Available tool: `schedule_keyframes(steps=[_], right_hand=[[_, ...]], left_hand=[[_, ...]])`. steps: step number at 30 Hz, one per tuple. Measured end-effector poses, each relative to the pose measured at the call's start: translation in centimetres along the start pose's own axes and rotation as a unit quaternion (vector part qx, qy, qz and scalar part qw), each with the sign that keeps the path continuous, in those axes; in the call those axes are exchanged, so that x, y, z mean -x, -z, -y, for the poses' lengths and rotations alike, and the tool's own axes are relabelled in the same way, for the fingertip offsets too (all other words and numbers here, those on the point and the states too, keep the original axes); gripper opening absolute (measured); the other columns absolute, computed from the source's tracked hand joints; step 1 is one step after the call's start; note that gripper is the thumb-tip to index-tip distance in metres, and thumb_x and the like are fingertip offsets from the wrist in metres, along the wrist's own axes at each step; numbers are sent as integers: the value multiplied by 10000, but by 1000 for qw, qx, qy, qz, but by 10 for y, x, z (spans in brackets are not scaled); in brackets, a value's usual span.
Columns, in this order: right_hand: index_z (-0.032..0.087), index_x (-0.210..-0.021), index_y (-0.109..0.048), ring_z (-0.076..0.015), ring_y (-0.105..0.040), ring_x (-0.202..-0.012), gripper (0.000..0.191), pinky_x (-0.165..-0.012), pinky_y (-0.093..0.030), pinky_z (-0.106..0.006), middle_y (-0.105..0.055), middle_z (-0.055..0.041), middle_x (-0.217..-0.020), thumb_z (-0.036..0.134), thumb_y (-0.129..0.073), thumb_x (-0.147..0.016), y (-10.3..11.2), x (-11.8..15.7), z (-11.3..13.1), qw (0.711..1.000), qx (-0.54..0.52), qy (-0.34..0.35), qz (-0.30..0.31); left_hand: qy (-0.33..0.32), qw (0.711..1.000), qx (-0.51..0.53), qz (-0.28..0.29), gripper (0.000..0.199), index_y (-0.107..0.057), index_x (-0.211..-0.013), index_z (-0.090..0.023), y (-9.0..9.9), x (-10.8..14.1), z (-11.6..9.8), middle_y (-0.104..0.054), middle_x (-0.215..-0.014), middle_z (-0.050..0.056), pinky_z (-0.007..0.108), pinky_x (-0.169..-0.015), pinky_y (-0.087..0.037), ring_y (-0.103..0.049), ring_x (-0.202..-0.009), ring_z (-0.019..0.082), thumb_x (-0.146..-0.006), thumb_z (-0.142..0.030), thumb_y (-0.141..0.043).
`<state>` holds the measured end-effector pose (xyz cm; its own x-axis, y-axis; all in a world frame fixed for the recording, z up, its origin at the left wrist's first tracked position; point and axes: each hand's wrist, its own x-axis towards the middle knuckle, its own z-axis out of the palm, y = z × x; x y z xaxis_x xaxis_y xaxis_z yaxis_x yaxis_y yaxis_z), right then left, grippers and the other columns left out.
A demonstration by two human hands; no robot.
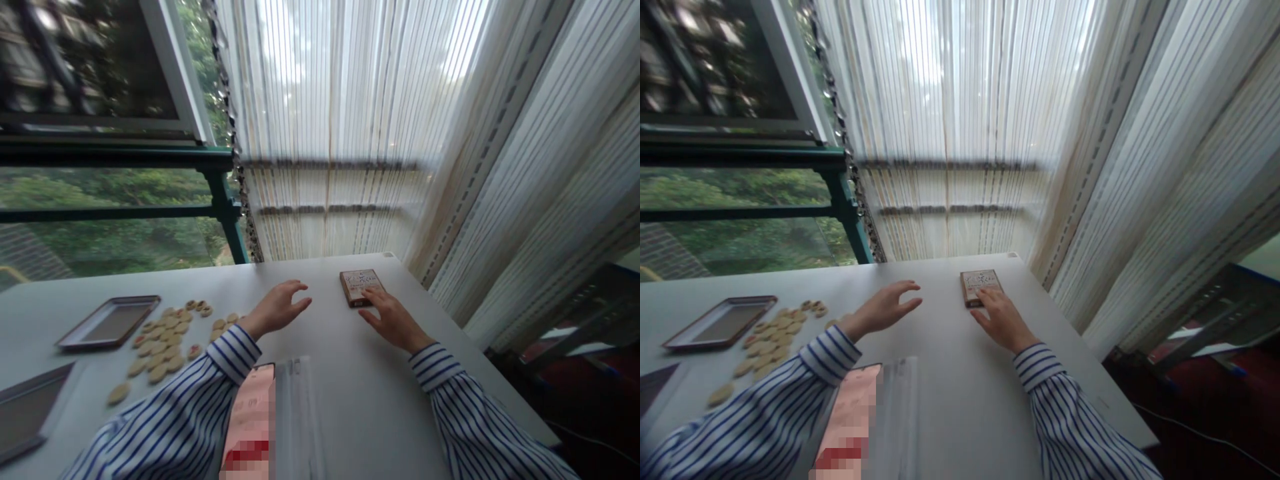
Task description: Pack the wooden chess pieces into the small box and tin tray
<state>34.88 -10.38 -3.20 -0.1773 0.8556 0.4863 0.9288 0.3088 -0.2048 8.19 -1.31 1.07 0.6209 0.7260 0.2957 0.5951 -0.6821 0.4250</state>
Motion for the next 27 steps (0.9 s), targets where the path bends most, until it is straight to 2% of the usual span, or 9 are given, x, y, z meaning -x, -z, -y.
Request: schedule_keyframes(steps=[7,15,27], right_hand=[[147,-1147,-536,-232,-489,-1111,366,-962,-379,-411,-565,-123,-1166,341,-452,-848,-5,-14,40,999,-24,39,27],[146,-1112,-558,-204,-540,-1026,333,-912,-415,-360,-614,-97,-1087,332,-440,-861,-16,-32,84,990,-68,92,76],[181,-1106,-570,-203,-574,-968,322,-846,-439,-349,-639,-90,-1041,333,-429,-860,-39,-51,129,979,-86,116,143]], left_hand=[[58,995,11,-75,350,-614,-999,-162,17,41,17,-612,-1107,93,351,-941,-407,-550,-1052,207,-797,-403,-461],[80,988,5,-134,303,-627,-958,-167,29,84,29,-627,-1068,93,355,-908,-432,-561,-1028,204,-816,-368,-451],[124,976,3,-178,303,-633,-954,-190,45,131,41,-645,-1036,59,352,-915,-425,-556,-1037,199,-830,-384,-436]])
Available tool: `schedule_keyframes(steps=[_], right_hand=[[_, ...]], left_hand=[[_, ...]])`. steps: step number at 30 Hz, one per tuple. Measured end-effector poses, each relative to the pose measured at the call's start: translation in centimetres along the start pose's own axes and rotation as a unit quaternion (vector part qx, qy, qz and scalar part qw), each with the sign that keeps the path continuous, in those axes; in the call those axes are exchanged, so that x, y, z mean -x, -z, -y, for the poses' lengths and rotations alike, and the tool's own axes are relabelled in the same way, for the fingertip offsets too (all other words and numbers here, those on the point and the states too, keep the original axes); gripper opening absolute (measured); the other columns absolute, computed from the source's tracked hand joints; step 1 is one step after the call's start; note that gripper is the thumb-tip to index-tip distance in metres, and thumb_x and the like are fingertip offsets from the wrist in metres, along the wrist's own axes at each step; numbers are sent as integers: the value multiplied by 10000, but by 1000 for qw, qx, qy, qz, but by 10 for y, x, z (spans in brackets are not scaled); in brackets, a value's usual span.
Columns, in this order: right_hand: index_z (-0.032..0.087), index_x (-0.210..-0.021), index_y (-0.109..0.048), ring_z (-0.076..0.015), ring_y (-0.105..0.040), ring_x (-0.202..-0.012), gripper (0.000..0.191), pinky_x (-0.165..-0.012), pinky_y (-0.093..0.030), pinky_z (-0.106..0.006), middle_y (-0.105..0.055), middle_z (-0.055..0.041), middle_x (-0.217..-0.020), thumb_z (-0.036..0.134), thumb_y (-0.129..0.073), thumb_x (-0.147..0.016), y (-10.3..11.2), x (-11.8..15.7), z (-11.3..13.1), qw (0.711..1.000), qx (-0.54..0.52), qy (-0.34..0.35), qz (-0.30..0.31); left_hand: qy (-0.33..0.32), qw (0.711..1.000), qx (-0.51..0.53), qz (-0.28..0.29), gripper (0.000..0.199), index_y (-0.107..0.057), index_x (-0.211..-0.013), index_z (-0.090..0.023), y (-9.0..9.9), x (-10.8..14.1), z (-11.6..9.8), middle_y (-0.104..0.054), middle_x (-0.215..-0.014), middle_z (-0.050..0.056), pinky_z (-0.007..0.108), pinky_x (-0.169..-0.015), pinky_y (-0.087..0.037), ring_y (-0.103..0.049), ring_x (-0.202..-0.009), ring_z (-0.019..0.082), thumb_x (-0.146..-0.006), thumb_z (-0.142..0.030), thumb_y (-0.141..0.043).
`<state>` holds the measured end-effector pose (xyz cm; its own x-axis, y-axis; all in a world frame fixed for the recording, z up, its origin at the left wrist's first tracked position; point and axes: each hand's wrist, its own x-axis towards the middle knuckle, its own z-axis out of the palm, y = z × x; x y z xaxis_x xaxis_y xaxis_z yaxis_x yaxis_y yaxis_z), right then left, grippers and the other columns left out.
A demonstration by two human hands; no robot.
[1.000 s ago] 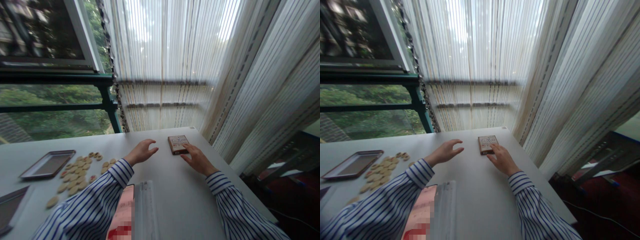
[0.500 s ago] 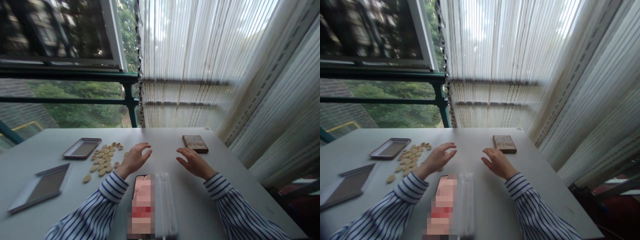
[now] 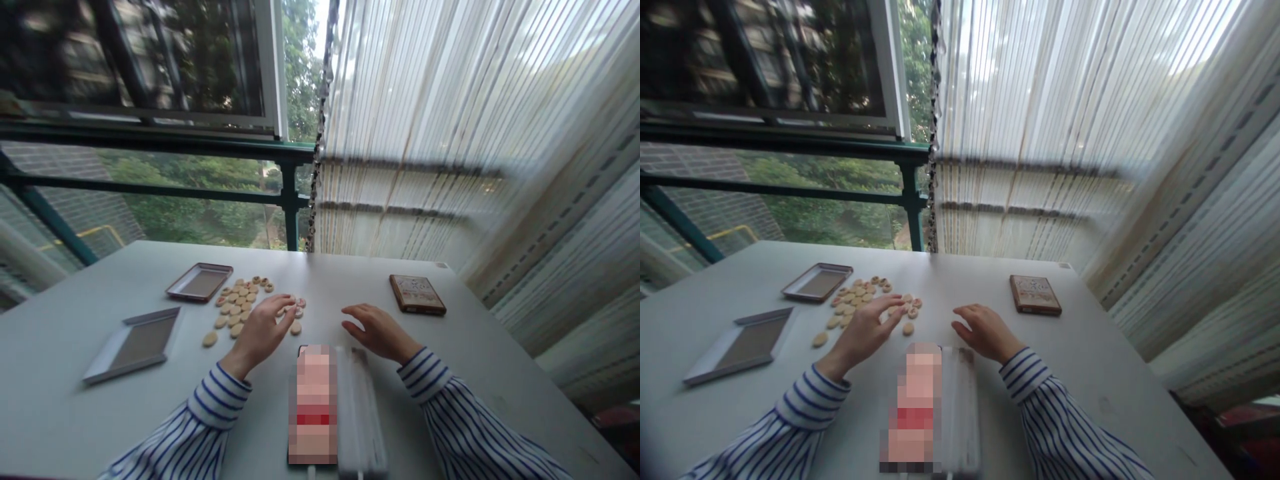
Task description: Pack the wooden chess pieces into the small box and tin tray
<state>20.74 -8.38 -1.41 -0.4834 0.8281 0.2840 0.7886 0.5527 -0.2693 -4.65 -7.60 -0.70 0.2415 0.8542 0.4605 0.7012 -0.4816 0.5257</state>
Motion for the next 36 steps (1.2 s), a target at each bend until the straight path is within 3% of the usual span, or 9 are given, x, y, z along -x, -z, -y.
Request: schedule_keyframes(steps=[21,30,36], right_hand=[[185,-1100,-582,-210,-598,-939,331,-818,-453,-343,-648,-93,-1032,343,-415,-862,-13,-45,42,998,3,52,35],[212,-1098,-576,-200,-599,-947,324,-806,-449,-315,-644,-77,-1054,365,-418,-860,-16,-66,61,997,-49,51,38],[181,-1117,-554,-166,-616,-786,371,-662,-455,-270,-666,-83,-941,404,-403,-863,-18,-80,75,990,-130,25,57]], left_hand=[[51,998,-31,-20,306,-588,-1030,-181,30,34,26,-616,-1097,67,345,-940,-404,-534,-1064,193,-835,-357,-430],[89,985,-115,-95,416,-526,-1122,-149,59,51,52,-543,-1196,103,365,-985,-357,-459,-1146,216,-818,-425,-453],[148,960,-176,-158,421,-563,-1055,-155,81,68,81,-542,-1185,113,387,-975,-353,-464,-1131,240,-806,-474,-446]])
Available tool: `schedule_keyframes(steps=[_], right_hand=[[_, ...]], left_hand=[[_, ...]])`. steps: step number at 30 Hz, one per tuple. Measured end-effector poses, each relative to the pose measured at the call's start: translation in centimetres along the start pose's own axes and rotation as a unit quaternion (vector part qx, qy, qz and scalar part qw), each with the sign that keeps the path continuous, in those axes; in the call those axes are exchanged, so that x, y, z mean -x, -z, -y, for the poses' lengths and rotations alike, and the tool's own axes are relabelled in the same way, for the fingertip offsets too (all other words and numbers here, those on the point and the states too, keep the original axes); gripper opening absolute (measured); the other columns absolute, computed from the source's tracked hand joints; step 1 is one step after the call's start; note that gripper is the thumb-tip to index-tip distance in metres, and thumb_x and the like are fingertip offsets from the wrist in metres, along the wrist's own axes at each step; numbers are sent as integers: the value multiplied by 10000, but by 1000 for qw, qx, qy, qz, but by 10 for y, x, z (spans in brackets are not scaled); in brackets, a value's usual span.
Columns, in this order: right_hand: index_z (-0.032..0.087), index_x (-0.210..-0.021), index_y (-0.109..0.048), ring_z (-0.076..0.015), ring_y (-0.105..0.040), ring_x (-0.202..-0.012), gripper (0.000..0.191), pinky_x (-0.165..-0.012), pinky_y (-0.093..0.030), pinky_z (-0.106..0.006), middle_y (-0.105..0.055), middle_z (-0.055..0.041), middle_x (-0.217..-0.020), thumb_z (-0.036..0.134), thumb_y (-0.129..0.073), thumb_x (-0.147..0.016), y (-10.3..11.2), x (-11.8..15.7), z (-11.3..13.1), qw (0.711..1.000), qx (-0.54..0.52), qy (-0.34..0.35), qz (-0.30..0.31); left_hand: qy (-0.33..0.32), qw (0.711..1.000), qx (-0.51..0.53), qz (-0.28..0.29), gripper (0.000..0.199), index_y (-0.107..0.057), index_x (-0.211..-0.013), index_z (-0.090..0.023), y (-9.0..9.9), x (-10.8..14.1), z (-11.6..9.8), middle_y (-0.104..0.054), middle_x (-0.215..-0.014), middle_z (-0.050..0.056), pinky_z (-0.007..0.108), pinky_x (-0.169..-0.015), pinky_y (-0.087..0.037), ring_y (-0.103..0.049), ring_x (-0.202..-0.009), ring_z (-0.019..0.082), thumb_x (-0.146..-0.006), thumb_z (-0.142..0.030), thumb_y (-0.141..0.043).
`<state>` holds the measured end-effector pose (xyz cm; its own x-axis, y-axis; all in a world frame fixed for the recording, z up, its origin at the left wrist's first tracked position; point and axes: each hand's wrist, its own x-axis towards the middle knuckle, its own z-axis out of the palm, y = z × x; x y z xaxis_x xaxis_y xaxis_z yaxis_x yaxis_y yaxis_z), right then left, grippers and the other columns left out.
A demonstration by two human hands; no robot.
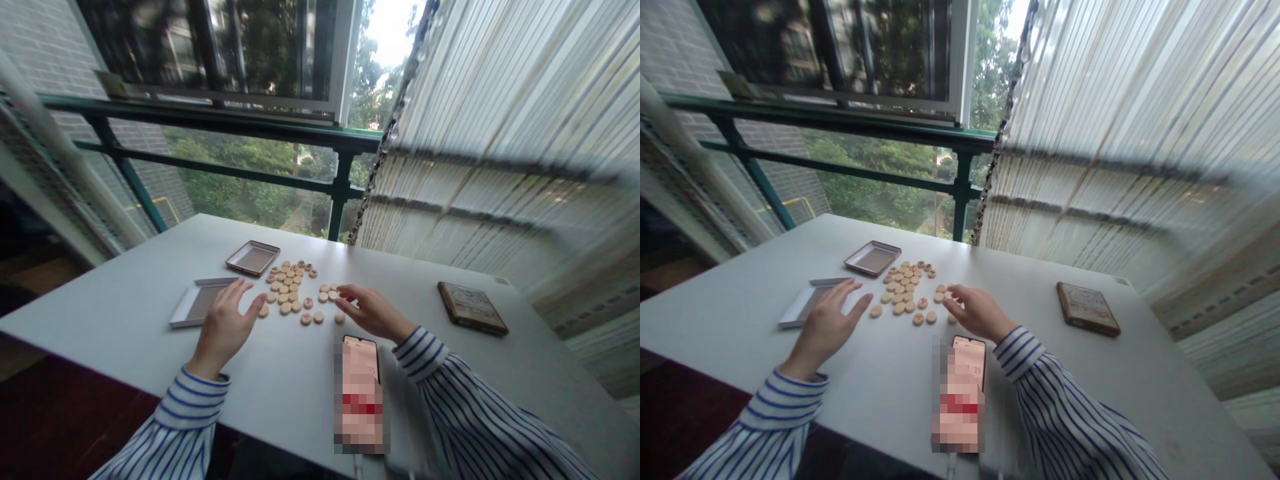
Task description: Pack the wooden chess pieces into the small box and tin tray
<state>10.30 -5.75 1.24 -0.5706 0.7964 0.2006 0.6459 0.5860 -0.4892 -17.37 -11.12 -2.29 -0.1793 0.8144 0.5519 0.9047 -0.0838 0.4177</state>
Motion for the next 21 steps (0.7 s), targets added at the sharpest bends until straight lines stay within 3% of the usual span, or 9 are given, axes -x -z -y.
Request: schedule_keyframes(steps=[10,17,21], right_hand=[[172,-1062,-585,-170,-612,-796,356,-669,-452,-268,-669,-84,-931,404,-417,-850,-19,-33,13,998,-62,-14,23],[200,-958,-615,-144,-587,-666,306,-551,-379,-223,-663,-30,-769,396,-405,-852,-40,-60,43,998,3,4,61],[189,-769,-595,-111,-535,-573,308,-503,-311,-208,-617,-5,-655,377,-374,-870,-52,-74,64,994,20,49,91]], left_hand=[[119,986,-25,-111,350,-582,-959,-173,33,7,77,-555,-1150,103,376,-982,-351,-483,-1115,238,-804,-451,-437],[270,962,-4,-36,495,-521,-1130,-146,41,16,119,-591,-1099,138,401,-867,-440,-557,-1018,276,-792,-489,-408],[277,961,3,7,497,-507,-1164,-126,39,22,125,-584,-1136,156,388,-872,-443,-557,-1037,273,-823,-458,-364]])
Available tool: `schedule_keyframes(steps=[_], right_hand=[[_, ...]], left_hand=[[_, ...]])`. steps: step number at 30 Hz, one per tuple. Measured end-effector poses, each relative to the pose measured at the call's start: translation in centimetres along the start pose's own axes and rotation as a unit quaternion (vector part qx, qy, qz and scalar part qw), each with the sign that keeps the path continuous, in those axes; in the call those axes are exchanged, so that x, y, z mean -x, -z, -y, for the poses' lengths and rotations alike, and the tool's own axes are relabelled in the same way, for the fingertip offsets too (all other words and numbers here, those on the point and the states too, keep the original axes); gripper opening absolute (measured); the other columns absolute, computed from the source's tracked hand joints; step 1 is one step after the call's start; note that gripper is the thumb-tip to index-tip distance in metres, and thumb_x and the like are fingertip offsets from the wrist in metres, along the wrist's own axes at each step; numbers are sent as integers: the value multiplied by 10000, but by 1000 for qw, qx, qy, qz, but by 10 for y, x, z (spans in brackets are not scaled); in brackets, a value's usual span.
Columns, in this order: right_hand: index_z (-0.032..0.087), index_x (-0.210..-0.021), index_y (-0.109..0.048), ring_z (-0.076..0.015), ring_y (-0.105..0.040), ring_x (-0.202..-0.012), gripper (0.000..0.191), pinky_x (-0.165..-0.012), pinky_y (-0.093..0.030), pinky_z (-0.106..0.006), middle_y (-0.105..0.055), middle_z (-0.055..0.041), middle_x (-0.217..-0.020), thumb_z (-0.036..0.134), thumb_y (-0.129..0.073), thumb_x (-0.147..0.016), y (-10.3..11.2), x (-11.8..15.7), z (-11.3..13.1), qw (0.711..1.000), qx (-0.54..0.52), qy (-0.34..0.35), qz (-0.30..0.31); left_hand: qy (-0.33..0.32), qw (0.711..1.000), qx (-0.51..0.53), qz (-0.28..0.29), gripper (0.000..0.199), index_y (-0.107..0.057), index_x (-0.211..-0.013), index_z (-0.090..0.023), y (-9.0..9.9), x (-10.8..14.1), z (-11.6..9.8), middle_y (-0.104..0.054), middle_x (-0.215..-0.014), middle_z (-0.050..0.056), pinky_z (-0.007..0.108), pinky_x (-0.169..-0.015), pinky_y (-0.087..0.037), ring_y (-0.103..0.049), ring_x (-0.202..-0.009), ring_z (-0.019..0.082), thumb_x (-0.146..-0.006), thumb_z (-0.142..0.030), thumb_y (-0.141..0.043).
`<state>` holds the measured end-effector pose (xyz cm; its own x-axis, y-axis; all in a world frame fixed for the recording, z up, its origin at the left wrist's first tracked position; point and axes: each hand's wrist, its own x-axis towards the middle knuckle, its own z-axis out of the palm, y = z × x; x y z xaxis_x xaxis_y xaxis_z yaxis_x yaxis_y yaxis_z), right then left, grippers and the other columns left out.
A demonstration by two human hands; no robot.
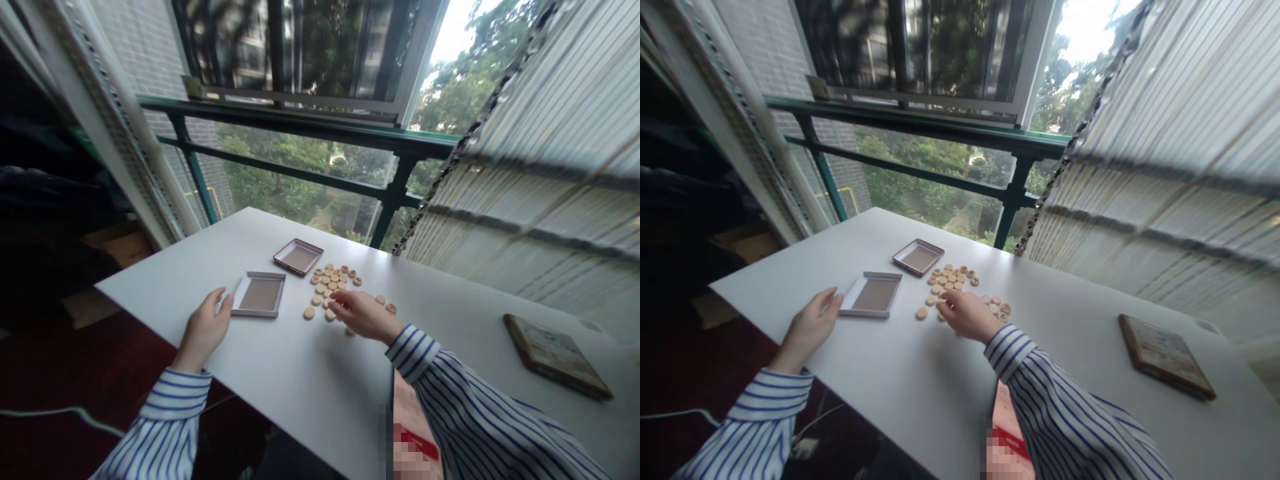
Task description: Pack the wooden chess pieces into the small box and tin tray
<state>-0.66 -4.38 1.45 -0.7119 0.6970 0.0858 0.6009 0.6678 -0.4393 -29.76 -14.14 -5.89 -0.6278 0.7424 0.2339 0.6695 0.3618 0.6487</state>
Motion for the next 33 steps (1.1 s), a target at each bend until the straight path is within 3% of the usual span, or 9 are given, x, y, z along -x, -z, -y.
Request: schedule_keyframes(steps=[6,12,23,33], right_hand=[[171,-728,-579,-106,-528,-606,317,-530,-300,-207,-622,-29,-709,351,-364,-877,-25,-26,19,999,5,41,23],[163,-747,-598,-124,-529,-644,334,-540,-272,-224,-636,-49,-745,362,-358,-866,-46,-45,30,996,44,11,71],[136,-758,-615,-113,-505,-583,322,-503,-254,-229,-636,-77,-727,294,-348,-843,-64,-81,42,994,35,-43,93],[143,-762,-638,-136,-562,-656,263,-540,-303,-226,-659,-88,-764,243,-401,-815,-69,-82,43,994,22,-60,83]], left_hand=[[-48,998,-35,15,451,-540,-1133,-114,-5,2,2,-600,-1126,145,364,-896,-433,-553,-1054,250,-852,-391,-321],[-65,997,-37,23,447,-535,-1143,-94,-11,-2,6,-599,-1125,137,325,-907,-420,-555,-1042,225,-854,-342,-302],[-92,995,-6,33,431,-527,-1156,-91,-12,-3,5,-601,-1125,131,343,-908,-432,-563,-1031,220,-833,-280,-313],[-86,993,71,25,412,-499,-1174,-110,-16,-1,8,-588,-1149,131,359,-931,-424,-550,-1062,217,-800,-246,-392]])
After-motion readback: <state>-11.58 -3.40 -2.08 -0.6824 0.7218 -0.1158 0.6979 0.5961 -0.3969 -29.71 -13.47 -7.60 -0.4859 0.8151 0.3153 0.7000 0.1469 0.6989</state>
